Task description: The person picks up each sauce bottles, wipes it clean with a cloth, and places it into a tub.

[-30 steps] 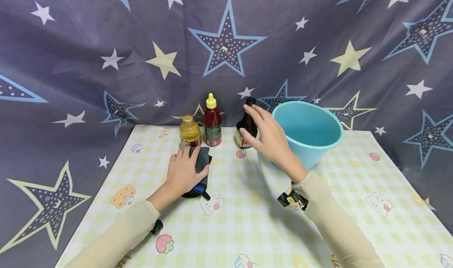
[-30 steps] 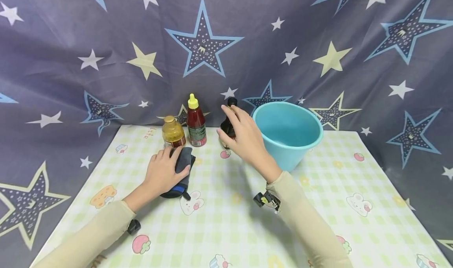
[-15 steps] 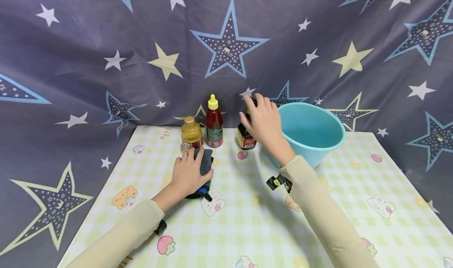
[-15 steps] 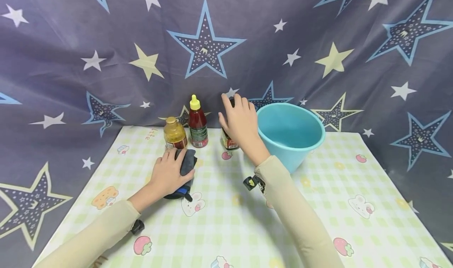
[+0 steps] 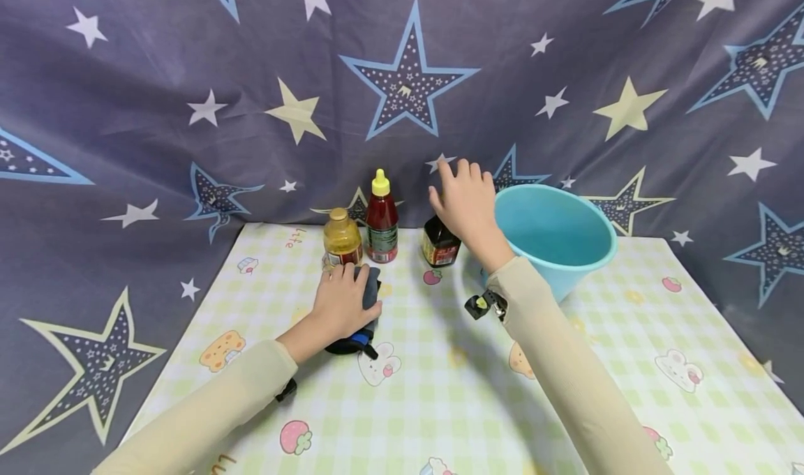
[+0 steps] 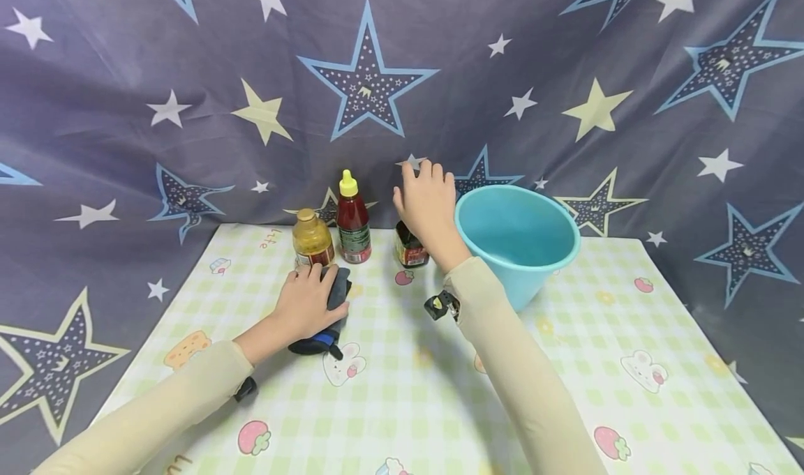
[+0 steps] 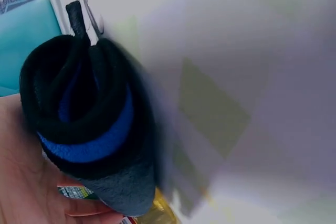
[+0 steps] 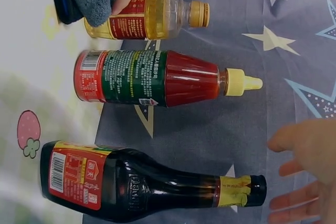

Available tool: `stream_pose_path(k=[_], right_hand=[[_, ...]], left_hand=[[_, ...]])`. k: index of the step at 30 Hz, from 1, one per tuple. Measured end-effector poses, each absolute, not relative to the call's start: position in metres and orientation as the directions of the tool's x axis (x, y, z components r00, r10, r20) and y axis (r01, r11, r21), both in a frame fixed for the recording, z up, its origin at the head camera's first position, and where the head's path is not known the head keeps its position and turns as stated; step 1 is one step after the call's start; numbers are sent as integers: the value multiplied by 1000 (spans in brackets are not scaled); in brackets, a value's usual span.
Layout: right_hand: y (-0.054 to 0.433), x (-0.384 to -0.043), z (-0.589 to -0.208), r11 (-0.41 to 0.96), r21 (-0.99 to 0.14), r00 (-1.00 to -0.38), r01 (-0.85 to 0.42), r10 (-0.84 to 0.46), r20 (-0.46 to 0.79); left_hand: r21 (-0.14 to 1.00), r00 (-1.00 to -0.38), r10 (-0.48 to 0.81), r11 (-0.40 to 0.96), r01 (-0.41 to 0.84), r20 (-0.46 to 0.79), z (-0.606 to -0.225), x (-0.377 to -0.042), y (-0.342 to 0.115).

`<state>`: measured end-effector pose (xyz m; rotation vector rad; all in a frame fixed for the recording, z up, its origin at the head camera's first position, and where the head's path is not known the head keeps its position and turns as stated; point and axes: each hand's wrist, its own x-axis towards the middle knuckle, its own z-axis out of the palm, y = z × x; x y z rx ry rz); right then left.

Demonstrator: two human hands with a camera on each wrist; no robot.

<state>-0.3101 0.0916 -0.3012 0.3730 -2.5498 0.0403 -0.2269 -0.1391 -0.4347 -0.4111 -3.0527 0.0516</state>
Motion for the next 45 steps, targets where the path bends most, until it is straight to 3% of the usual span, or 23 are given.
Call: stream_pose_path(k=[13,19,26,45], right_hand=[[86,-322,-293,981,40,-908,-191,-192,372],[87,-322,-293,982,24,-931,-186,-184,314],[91,-323,-294,981,2,-938,-192,-184,293],[94,-331,-303,965,-5,-898,-262,-242,367]], left_hand=[[-46,-971,239,970,240,-25,-435,-229,-134],[82,-981,187,980,183,-56,-443,-229,-137],[256,-986,149,959,125,-77,-448,-228,-142],[367,-981,105,930,40,-161,-448,-239,-145]])
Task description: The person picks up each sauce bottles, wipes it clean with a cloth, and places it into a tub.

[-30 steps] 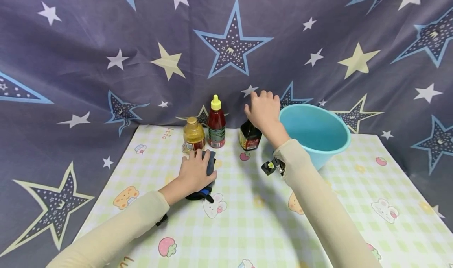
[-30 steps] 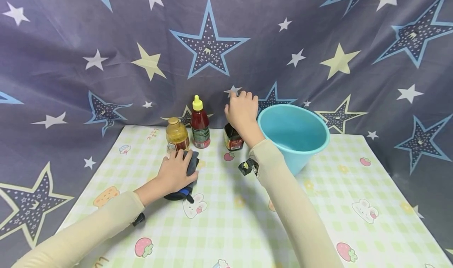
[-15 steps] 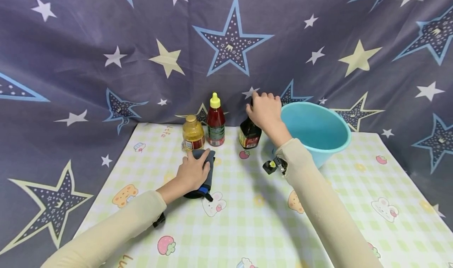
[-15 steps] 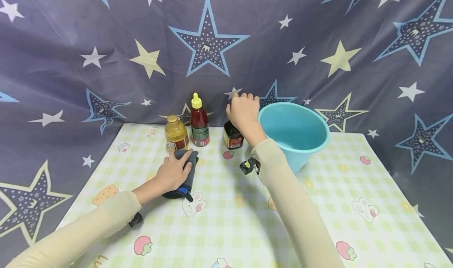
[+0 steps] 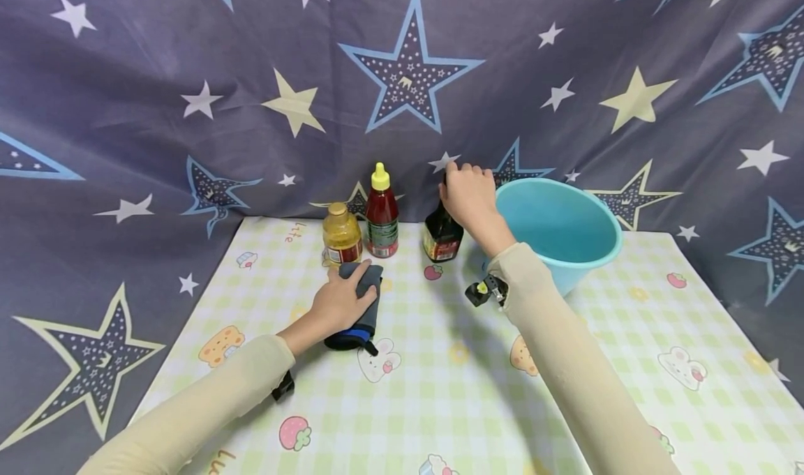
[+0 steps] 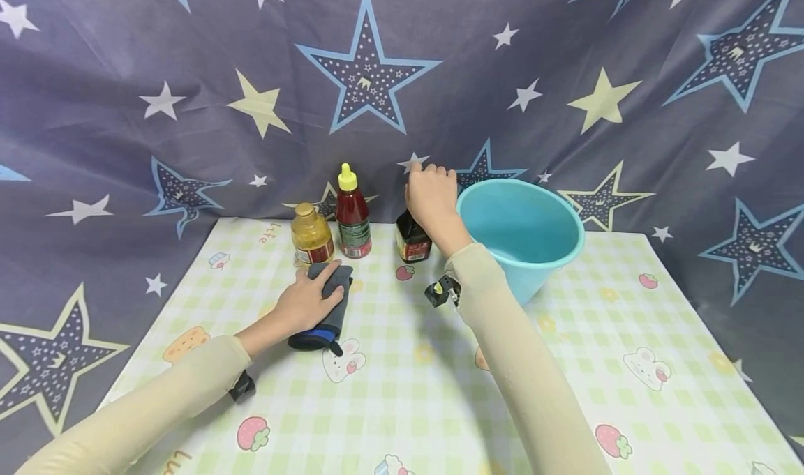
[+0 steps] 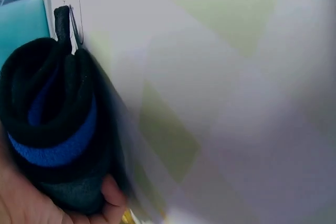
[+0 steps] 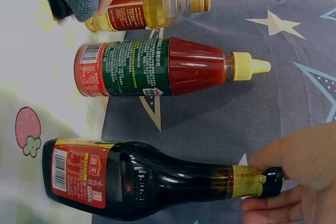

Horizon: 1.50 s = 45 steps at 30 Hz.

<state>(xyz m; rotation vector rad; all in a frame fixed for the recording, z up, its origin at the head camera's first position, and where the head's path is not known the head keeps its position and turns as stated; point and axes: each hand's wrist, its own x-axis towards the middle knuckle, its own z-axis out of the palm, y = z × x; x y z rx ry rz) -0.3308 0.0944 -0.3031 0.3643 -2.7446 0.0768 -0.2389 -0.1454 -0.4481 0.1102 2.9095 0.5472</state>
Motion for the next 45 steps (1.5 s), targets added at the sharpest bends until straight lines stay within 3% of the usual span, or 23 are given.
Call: stream_pose_path(k=[9,21,34,40,45], right_hand=[[95,-331,-309,955,17,-869,-295,-276,410],[95,-331,-318,935,116,-822,-334,-350,449],[104,-325,-330,859,226,-606,-460,-490,627],[108,-313,-331,822,176,-607,-542,-528,595],[108,-302,-327,773,169,-564,-612,-576,592]], left_hand=[[450,-971,162,890,68,-173,-448,-243,-152],[454,-969,155,889,53,-191,-452,-245,-155],[442,-973,151,895,59,-177,-450,-243,-154],[434,-972,149,899,56,-183,-449,-242,-154],[431,-973,148,900,58,-178,-449,-242,-154]])
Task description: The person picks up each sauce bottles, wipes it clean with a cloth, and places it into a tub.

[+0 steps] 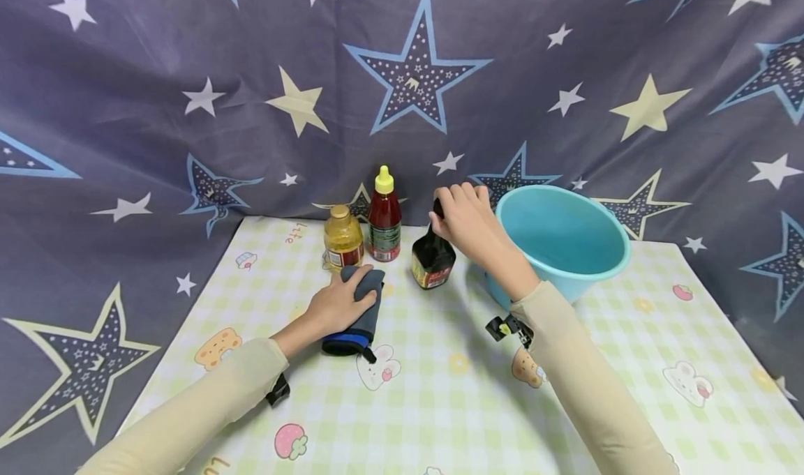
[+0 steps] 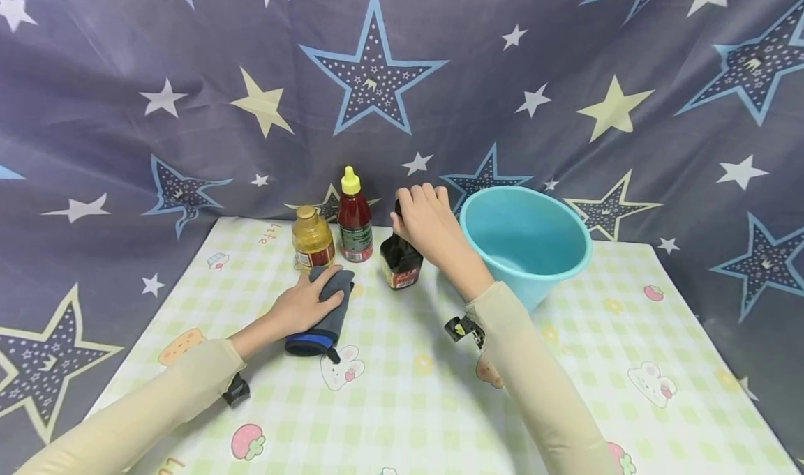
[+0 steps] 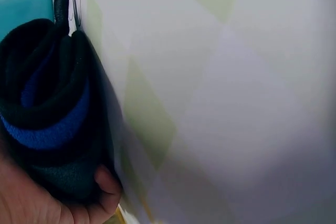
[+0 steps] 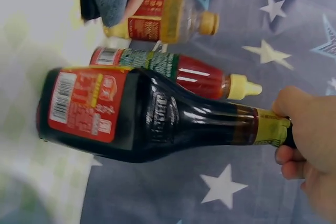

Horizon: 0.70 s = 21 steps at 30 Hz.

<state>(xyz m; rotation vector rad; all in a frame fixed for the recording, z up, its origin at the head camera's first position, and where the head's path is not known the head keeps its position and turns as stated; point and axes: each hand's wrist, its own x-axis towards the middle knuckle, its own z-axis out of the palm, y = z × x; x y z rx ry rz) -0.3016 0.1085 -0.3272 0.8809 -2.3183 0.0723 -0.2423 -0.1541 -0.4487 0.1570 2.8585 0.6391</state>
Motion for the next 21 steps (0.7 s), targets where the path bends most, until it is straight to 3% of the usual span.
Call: stream_pose_path(k=[8,21], right_hand=[[110,-286,-326,717,113,-548,-687,-615,567],[111,-276,-335,740,-67,-633,-669,-520,573]], left_hand=[[424,-969,151,904,56,-194,-448,-243,-156],[436,-976,173,894,99,-132,-447,-244,-156]])
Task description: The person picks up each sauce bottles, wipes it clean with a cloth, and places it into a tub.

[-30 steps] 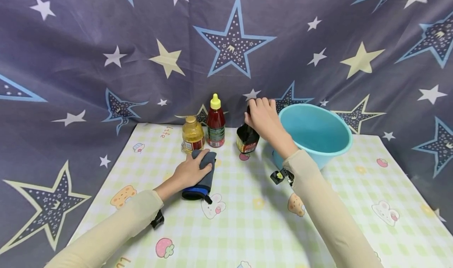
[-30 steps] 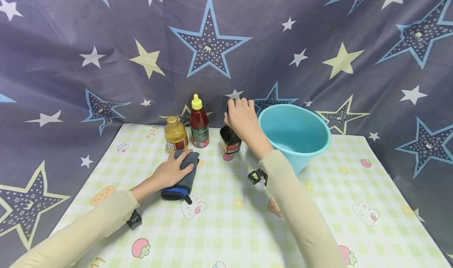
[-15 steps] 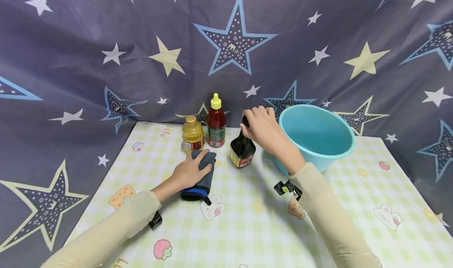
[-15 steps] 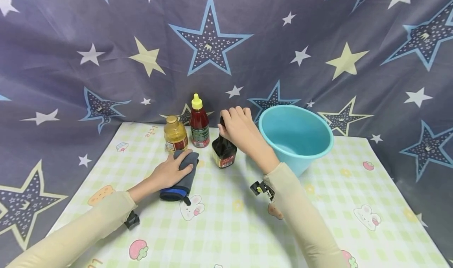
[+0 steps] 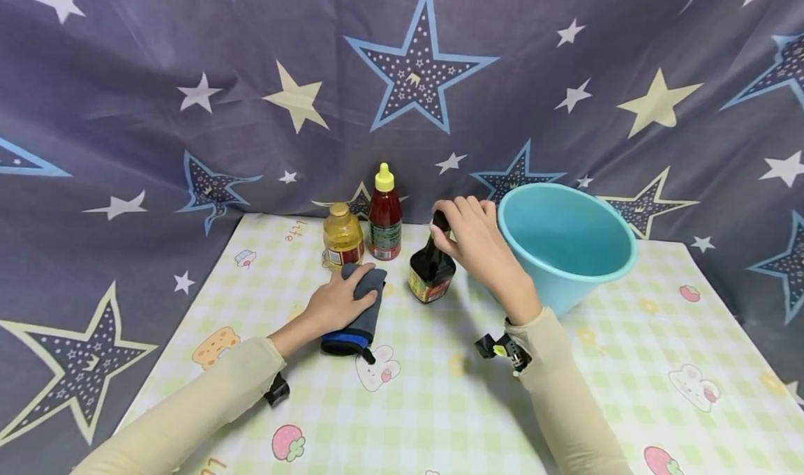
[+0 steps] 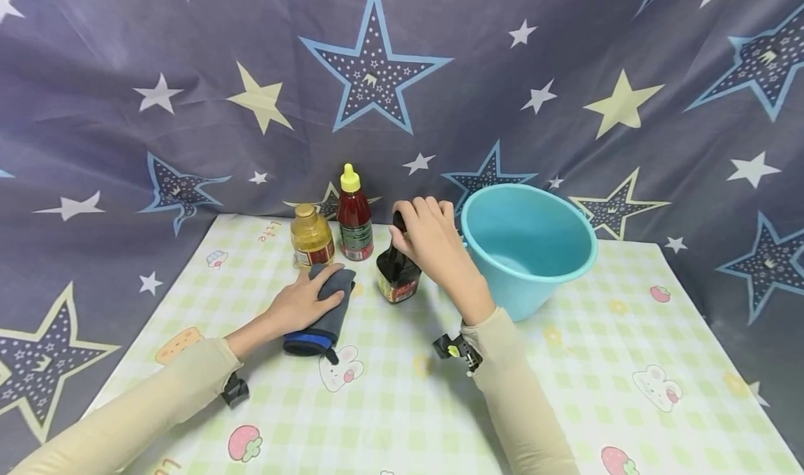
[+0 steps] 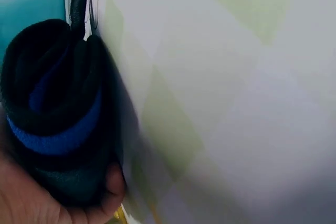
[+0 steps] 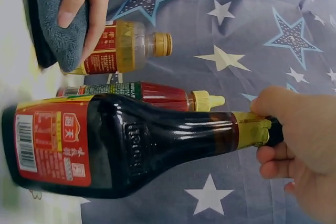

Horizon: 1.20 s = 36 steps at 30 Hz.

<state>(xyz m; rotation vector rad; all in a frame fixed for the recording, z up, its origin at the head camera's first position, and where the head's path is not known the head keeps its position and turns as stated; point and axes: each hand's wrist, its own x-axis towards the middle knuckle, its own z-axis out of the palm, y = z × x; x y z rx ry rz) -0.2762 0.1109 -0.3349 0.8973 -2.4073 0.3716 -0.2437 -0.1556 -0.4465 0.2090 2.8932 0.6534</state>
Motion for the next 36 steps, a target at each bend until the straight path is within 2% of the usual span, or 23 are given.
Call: stream_pose_path(k=[7,20,28,33,36], right_hand=[[110,-275,-338,747,-88,-643,-659,-499,581],[109,-281,-343,701,-116,-612,-704,-515,600],[111,-279,-338,675,-140,-617,-724,-543,570],[112,-277,-337,668,-154,-623,-728,-549,557],[111,-276,-336,667,-160,-627,-728,-552,550]], left_hand=[[464,-976,218,867,183,-24,-449,-243,-152],[529,-966,258,820,218,-3,-443,-245,-144],[516,-962,274,826,227,-14,-442,-245,-144],[482,-959,279,847,222,-47,-441,-246,-145],[500,-960,267,844,193,-81,-441,-248,-146]])
